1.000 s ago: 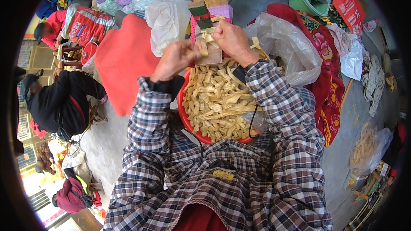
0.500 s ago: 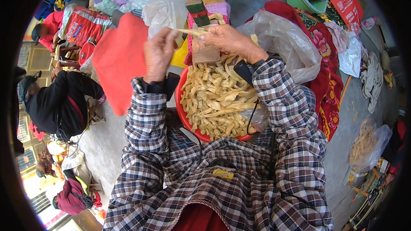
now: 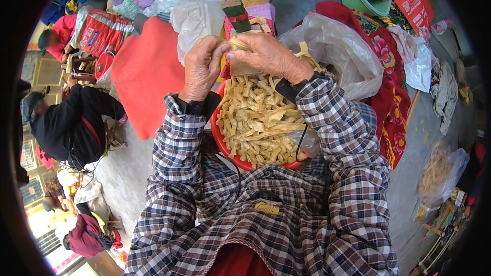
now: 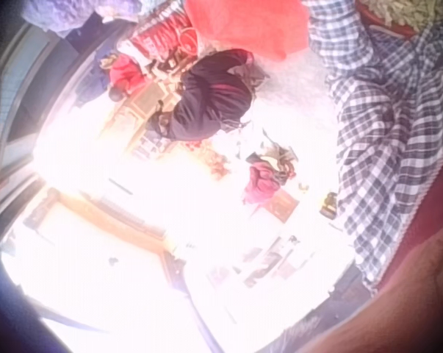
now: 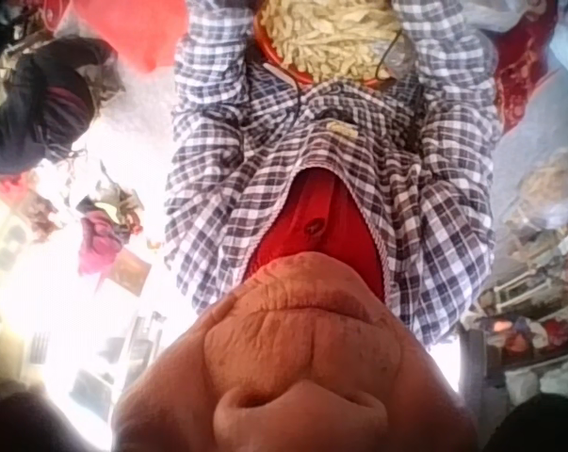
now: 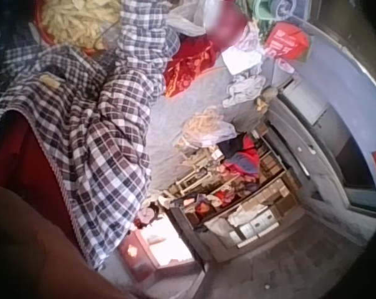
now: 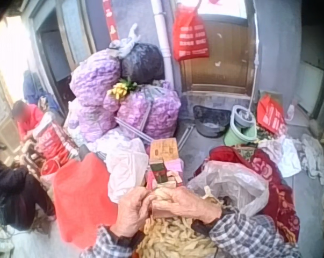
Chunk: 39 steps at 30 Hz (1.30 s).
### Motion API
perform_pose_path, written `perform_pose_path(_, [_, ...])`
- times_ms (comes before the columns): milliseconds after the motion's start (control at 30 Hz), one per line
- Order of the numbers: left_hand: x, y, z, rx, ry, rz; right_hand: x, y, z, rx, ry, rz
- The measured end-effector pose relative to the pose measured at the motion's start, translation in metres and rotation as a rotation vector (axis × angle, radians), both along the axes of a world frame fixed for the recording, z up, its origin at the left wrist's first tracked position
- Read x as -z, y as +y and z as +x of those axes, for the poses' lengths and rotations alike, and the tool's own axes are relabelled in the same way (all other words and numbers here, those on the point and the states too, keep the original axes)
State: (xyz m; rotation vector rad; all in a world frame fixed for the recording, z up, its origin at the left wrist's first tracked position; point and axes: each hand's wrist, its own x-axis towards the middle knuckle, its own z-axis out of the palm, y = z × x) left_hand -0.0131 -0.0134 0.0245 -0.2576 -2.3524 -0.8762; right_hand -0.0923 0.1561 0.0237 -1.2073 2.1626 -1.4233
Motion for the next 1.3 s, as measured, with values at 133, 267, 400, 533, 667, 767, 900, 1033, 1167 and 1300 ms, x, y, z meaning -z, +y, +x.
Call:
perform_pose_path(133, [0.008, 0.005, 0.001, 0.163, -0.131, 0.331, -0.003, 0.007, 0.000, -0.111, -0.329, 0.020])
perform_pose_path(267, [0.014, 0.012, -0.001, 0.249, -0.204, 0.708, -0.005, 0.007, -0.001, 0.011, -0.159, 0.018])
perform_pose_path(400, [0.010, 0.010, -0.003, 0.275, -0.316, 1.029, 0.001, 0.000, 0.000, 0.146, 0.223, -0.088])
perform_pose_path(533, [0.006, 0.004, -0.002, 0.302, -0.509, 1.244, 0.005, -0.003, 0.000, 0.112, 0.449, -0.183])
perform_pose_path(667, [0.006, 0.006, -0.001, 0.298, -0.553, 1.342, 0.005, 0.000, 0.003, 0.111, 0.548, -0.124])
perform_pose_path(767, [0.003, 0.005, -0.001, 0.245, -0.598, 1.290, 0.005, -0.001, 0.006, 0.137, 0.636, -0.111])
perform_pose_path(900, [-0.002, 0.002, 0.001, 0.226, -0.544, 1.140, 0.007, 0.001, 0.004, 0.152, 0.651, -0.073])
perform_pose_path(1033, [0.002, 0.004, 0.004, 0.238, -0.468, 0.649, 0.006, 0.010, -0.002, 0.087, 0.511, 0.140])
perform_pose_path(1167, [0.009, 0.009, 0.005, 0.084, -0.128, 0.085, 0.004, 0.010, -0.004, -0.044, 0.029, 0.053])
perform_pose_path(1300, [0.010, 0.007, 0.001, 0.137, -0.158, 0.177, 0.001, 0.008, -0.004, -0.110, -0.171, -0.008])
